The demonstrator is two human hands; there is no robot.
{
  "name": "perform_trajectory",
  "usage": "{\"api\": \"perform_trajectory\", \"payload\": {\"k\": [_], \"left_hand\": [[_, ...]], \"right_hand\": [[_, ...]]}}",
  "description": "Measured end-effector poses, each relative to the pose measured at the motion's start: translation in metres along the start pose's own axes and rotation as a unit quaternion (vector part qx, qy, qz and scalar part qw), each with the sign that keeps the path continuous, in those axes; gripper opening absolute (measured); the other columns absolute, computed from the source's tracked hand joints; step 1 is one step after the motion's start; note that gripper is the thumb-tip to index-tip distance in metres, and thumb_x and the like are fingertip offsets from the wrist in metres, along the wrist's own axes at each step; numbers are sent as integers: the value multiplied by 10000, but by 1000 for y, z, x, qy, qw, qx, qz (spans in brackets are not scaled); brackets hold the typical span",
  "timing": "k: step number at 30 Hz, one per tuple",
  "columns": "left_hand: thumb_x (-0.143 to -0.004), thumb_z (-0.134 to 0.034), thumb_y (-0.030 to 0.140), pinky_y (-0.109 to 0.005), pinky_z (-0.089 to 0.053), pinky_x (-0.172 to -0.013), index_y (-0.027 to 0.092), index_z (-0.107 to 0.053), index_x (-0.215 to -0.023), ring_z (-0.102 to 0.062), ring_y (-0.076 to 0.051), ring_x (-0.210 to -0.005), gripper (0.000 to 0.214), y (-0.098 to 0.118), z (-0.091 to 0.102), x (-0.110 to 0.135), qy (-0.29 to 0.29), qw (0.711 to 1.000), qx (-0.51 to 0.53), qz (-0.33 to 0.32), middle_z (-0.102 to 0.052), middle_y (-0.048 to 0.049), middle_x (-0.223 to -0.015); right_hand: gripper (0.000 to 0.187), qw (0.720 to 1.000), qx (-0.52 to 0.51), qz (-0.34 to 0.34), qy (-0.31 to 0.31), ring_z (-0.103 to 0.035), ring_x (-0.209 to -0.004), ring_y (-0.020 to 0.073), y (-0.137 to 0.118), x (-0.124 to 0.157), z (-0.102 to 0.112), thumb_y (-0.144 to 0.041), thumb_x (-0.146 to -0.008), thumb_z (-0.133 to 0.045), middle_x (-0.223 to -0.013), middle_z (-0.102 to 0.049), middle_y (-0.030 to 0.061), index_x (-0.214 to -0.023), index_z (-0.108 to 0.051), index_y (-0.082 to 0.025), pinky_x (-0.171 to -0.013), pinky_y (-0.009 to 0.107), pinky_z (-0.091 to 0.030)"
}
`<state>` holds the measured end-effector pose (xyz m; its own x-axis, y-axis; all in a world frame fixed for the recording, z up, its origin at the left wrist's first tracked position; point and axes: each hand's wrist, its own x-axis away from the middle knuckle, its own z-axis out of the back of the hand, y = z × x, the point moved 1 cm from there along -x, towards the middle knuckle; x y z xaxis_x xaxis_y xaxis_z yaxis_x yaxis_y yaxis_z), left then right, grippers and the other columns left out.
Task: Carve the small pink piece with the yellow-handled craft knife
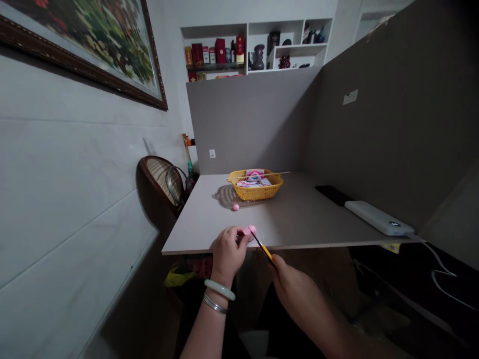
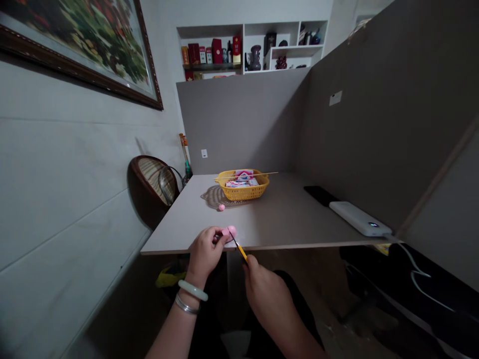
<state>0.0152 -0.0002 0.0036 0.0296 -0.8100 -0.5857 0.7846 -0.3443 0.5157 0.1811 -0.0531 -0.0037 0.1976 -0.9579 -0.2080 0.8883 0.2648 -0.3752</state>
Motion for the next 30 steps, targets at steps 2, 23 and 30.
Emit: {"api": "perform_trajectory", "payload": {"k": [2,23,30], "left_hand": [[-872,-564,357,-280,-430,-723,215,-607,-884,-596,-170,-824,149,-1,-1,0,2,1000,-4,1,-657,-20,-874],[-877,-547,368,-270,-428,-710,214,-616,-877,-597,-162,-801,169,-2,-1,-2,-3,1000,1,16,-661,-21,-863],[-875,-541,372,-279,-425,-698,206,-616,-881,-592,-170,-780,183,-4,-2,-2,-4,1000,-3,15,-657,-33,-853]], "right_hand": [[220,1000,18,-1,-2,-671,-666,163,-5,-9,3,-233,-976,-303,-769,-700,40,-932,-516,-205,-498,255,-214],[205,1000,3,-12,-4,-671,-654,163,-4,-2,-2,-215,-973,-318,-770,-701,45,-947,-520,-200,-492,250,-212],[231,1000,6,-13,-8,-678,-683,169,-8,-13,1,-243,-982,-301,-785,-705,56,-943,-525,-199,-504,242,-227]]}}
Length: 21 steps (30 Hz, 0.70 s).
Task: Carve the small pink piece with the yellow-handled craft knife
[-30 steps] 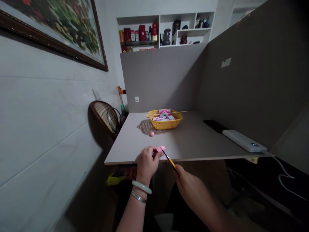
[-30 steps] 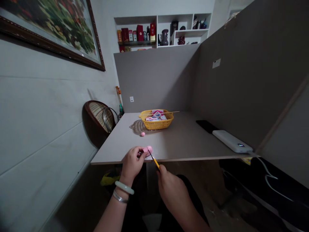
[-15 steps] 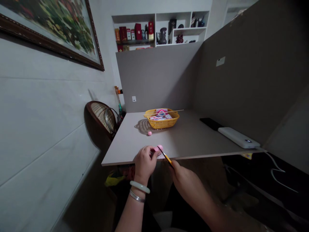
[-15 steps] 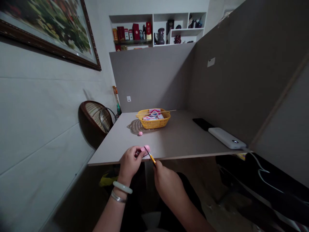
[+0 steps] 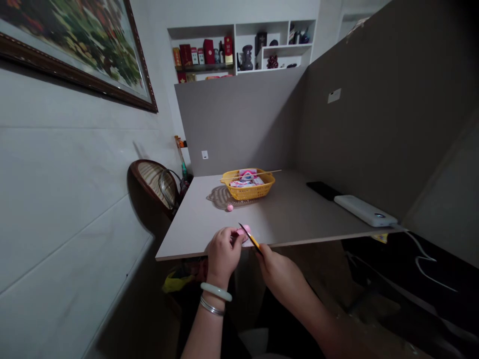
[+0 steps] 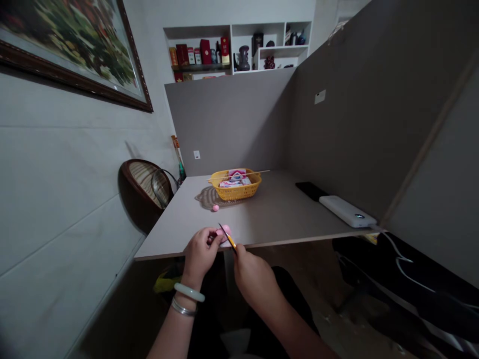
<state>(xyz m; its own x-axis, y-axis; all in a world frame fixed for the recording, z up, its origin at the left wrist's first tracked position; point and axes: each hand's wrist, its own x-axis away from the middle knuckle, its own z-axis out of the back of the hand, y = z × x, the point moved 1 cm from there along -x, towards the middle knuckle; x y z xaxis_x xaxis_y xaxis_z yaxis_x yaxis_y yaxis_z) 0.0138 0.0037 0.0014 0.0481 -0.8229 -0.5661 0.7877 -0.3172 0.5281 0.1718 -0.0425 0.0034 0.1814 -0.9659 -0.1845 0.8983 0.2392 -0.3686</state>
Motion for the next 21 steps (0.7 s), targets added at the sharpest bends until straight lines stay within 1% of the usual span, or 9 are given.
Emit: {"api": "perform_trajectory", "payload": {"k": [2,5,8,12,14,17,19,21], "left_hand": [[-871,-551,370,-276,-425,-700,206,-615,-878,-592,-168,-783,176,-1,0,0,4,1000,0,0,-658,-29,-853],[-872,-553,375,-268,-429,-711,213,-616,-885,-590,-158,-787,174,0,0,1,3,1000,10,-5,-656,-20,-850],[-870,-557,366,-261,-429,-705,217,-619,-877,-586,-151,-780,162,1,1,2,0,1000,13,-6,-655,-14,-844],[-868,-549,366,-271,-429,-698,209,-619,-870,-588,-159,-763,172,1,2,0,-4,1000,7,6,-657,-23,-844],[-871,-541,381,-278,-430,-697,204,-618,-873,-595,-168,-772,193,1,2,0,-5,1000,3,13,-660,-32,-851],[-875,-539,365,-276,-434,-706,206,-622,-883,-603,-171,-794,179,1,2,0,-6,1000,7,10,-663,-35,-861],[-875,-544,352,-272,-433,-714,213,-621,-877,-602,-166,-799,159,2,2,0,-7,1000,8,0,-662,-30,-856],[-873,-551,345,-266,-430,-708,218,-618,-871,-600,-162,-792,143,2,2,0,-5,1000,5,-8,-662,-22,-849]], "right_hand": [[232,1000,3,2,-1,-677,-685,173,-1,-2,0,-245,-983,-298,-791,-706,55,-958,-525,-200,-503,243,-222],[218,1000,-15,-1,-4,-676,-686,174,3,8,-2,-237,-978,-308,-794,-705,40,-978,-523,-206,-506,246,-226],[202,1000,-17,-5,-5,-678,-687,173,6,15,-1,-217,-973,-323,-790,-705,36,-943,-522,-205,-510,249,-225],[206,1000,24,8,1,-682,-683,178,-3,1,6,-235,-979,-318,-791,-711,56,-925,-513,-199,-496,257,-204],[217,999,33,13,5,-681,-679,177,-5,-4,6,-245,-985,-305,-790,-710,60,-914,-505,-200,-493,257,-206],[210,1000,11,21,5,-677,-669,164,3,5,1,-234,-982,-305,-790,-706,43,-933,-507,-209,-497,248,-231],[206,1000,-7,10,1,-677,-678,161,8,14,-1,-221,-976,-317,-781,-703,37,-917,-514,-208,-505,242,-247],[204,1000,-11,3,-2,-677,-687,161,9,16,0,-217,-972,-329,-782,-704,40,-910,-523,-204,-510,239,-254]]}}
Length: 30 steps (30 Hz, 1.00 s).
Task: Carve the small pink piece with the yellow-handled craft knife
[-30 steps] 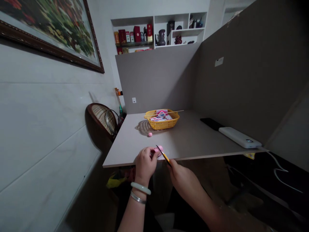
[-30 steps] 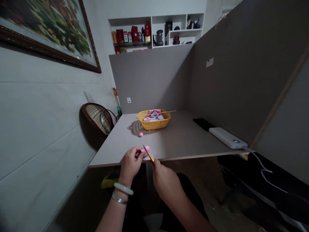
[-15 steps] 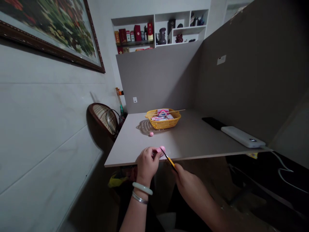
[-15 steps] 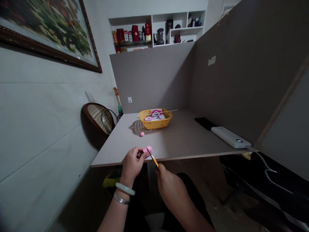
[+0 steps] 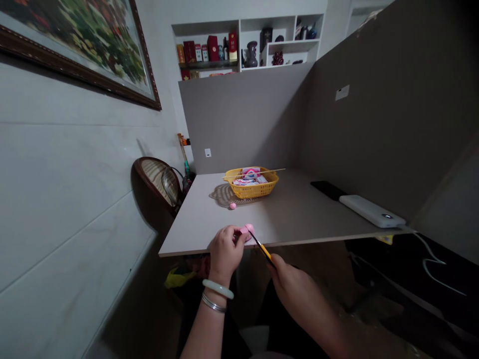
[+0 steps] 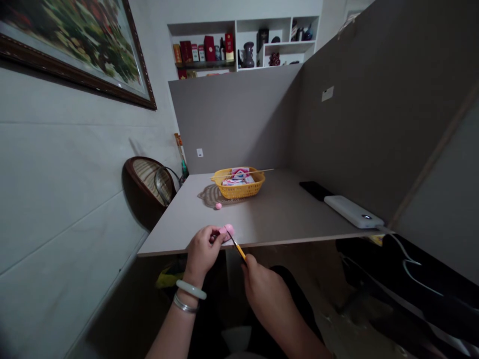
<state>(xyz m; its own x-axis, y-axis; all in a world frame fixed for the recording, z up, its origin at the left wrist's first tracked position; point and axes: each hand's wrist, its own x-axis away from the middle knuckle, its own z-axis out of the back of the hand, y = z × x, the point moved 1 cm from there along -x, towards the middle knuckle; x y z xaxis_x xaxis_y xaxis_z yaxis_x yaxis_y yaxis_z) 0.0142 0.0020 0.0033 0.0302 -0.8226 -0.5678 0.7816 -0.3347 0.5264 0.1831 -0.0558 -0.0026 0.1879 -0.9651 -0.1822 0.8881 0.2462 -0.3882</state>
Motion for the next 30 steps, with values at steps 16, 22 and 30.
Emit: {"api": "perform_trajectory", "payload": {"k": [16,22,30], "left_hand": [[-874,-547,375,-259,-419,-692,209,-613,-847,-587,-155,-755,181,1,1,0,4,1000,-1,2,-654,-18,-821],[-879,-543,369,-254,-418,-705,215,-613,-876,-595,-159,-800,169,0,0,0,7,1000,-6,6,-662,-18,-857],[-871,-554,367,-258,-411,-684,210,-607,-848,-585,-158,-762,167,-1,-1,1,10,1000,-7,3,-654,-13,-825]], "right_hand": [[212,999,37,3,1,-679,-694,178,-10,-11,6,-212,-974,-327,-794,-709,62,-933,-533,-193,-501,255,-232],[200,1000,23,7,4,-678,-676,172,-7,-11,-2,-220,-976,-323,-788,-707,45,-956,-521,-202,-496,253,-226],[209,1000,20,0,-4,-677,-686,180,-10,-11,2,-206,-971,-319,-789,-707,63,-945,-526,-194,-497,258,-223]]}}
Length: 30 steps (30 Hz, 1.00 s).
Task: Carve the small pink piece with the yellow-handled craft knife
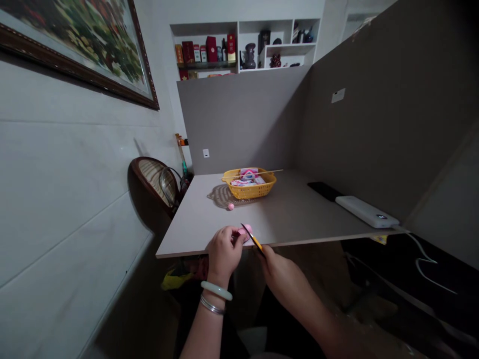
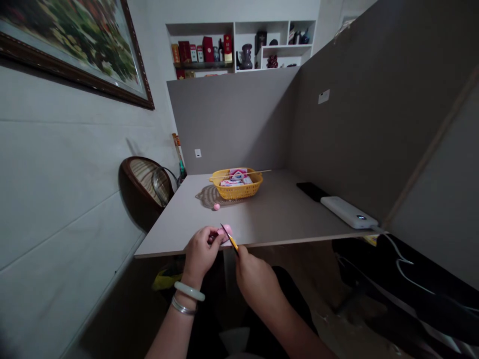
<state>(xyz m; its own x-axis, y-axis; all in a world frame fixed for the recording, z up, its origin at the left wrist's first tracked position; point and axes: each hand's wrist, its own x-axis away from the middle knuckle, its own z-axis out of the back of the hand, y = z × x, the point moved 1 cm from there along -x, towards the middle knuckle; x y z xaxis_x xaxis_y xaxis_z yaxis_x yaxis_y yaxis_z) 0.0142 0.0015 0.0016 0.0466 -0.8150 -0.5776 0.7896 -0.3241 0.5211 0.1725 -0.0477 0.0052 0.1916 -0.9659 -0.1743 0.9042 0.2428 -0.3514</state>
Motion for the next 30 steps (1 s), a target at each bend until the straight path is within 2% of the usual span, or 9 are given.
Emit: {"api": "perform_trajectory", "payload": {"k": [3,8,15,21,27,30], "left_hand": [[-871,-552,375,-261,-416,-690,209,-610,-860,-587,-157,-770,176,-1,-1,0,0,1000,3,3,-654,-13,-834],[-866,-554,356,-267,-425,-705,210,-620,-864,-591,-158,-788,161,0,0,0,-4,1000,9,-4,-658,-22,-846],[-856,-566,389,-265,-423,-685,208,-610,-854,-587,-161,-749,187,-1,-1,0,6,1000,11,8,-651,-19,-814],[-863,-560,379,-254,-421,-698,219,-618,-861,-584,-147,-760,170,0,1,0,-3,1000,25,-6,-655,-10,-835],[-862,-555,398,-256,-415,-666,213,-614,-855,-577,-153,-728,194,0,1,-1,1,1000,12,9,-654,-13,-808],[-869,-545,400,-258,-420,-678,214,-615,-862,-586,-158,-749,198,0,1,-1,-1,1000,14,9,-658,-18,-820]], "right_hand": [[218,1000,2,6,3,-678,-692,188,-2,-5,2,-213,-973,-314,-803,-708,66,-943,-529,-195,-499,259,-222],[211,1000,-21,-3,-7,-683,-728,190,9,12,-3,-217,-971,-327,-818,-707,56,-951,-537,-199,-517,258,-242],[221,1000,8,4,-4,-677,-712,179,-2,-12,5,-239,-975,-318,-816,-709,71,-944,-532,-195,-514,251,-229],[216,999,-25,-4,-21,-679,-744,173,8,6,3,-221,-969,-321,-811,-702,56,-945,-534,-199,-538,239,-268],[221,999,25,0,-21,-683,-732,190,-2,-13,7,-254,-976,-318,-826,-707,72,-954,-531,-197,-515,250,-238],[217,1000,7,1,-18,-683,-729,185,2,-6,3,-238,-975,-316,-825,-707,60,-956,-529,-200,-518,250,-247]]}}
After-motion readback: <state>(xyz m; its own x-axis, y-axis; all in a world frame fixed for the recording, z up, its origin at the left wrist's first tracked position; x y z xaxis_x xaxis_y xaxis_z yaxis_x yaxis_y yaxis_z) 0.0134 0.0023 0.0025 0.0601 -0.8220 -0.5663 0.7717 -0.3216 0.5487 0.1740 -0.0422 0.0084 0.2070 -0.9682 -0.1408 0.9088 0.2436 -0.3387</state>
